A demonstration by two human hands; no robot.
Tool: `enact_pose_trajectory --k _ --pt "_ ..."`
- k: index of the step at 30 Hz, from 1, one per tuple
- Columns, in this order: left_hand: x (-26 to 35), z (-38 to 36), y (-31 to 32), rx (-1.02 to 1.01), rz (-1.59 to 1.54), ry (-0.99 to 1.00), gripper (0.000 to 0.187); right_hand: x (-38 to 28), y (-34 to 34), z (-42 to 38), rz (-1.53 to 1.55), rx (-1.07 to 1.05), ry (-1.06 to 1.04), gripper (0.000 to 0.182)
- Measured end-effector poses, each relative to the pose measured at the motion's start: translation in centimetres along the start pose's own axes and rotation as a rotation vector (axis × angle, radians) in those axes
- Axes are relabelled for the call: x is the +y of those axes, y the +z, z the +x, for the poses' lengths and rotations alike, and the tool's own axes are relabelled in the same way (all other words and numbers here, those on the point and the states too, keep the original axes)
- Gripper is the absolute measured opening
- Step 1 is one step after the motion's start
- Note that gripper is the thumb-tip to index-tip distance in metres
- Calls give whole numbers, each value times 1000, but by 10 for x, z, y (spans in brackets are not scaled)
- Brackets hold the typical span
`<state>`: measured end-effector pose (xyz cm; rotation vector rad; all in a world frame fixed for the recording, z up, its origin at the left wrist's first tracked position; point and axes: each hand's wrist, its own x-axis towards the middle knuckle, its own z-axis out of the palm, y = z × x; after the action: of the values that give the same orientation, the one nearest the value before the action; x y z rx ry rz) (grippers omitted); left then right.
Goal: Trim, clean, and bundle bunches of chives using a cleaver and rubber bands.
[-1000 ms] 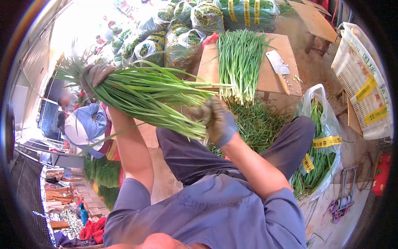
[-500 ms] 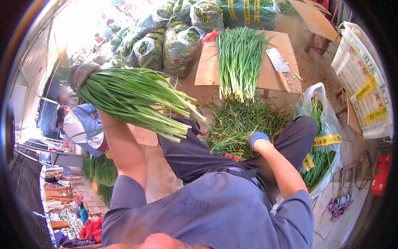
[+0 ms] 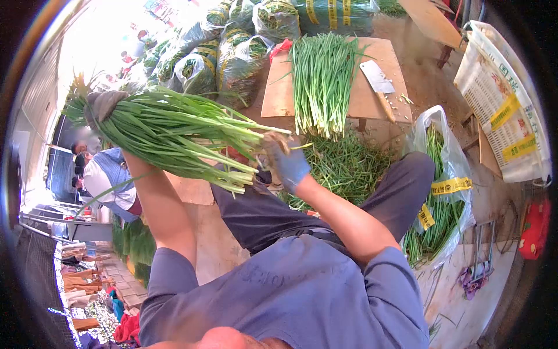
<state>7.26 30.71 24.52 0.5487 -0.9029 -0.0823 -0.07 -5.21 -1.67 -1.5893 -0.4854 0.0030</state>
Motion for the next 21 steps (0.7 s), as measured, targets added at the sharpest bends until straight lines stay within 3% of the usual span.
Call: enact_pose_trajectory --k 1,2,3,4,5,6,8,9,11,14,16,17,19,21 --pt "-2 -3 1 13 19 23 22 7 -7 -5 -79 104 -98 33" --pt "0 -5 0 26 43 39 23 15 -13 -9 -164 214 -185 32" --pt "1 -7 0 38 63 55 24 25 -25 -17 252 171 180 29" --pt "5 -9 -2 49 84 68 25 28 -47 -26 52 161 157 28" --pt "10 -10 -3 58 106 82 26 70 -56 -42 606 154 468 22" --pt "14 -11 -4 68 123 93 27 72 -61 -48 440 61 480 23" --pt "16 -14 -8 88 166 97 30 53 -62 -54 118 -120 506 32" --pt "15 -14 -11 99 191 98 31 32 -53 -54 95 -64 151 55" --pt "19 -13 -18 126 271 110 33 -35 -35 -35 305 28 248 69" --pt "15 -14 -25 206 436 165 37 -55 -7 -5 683 56 234 52" --pt "6 -14 -24 218 469 202 39 -75 -15 8 689 83 412 36" --pt "-1 -12 -18 107 358 140 41 -81 -18 12 689 97 504 29" --pt "2 -14 -19 27 344 87 45 -62 -20 14 722 205 336 18" --pt "28 -25 -38 115 513 93 48 -36 -29 11 702 296 243 16"
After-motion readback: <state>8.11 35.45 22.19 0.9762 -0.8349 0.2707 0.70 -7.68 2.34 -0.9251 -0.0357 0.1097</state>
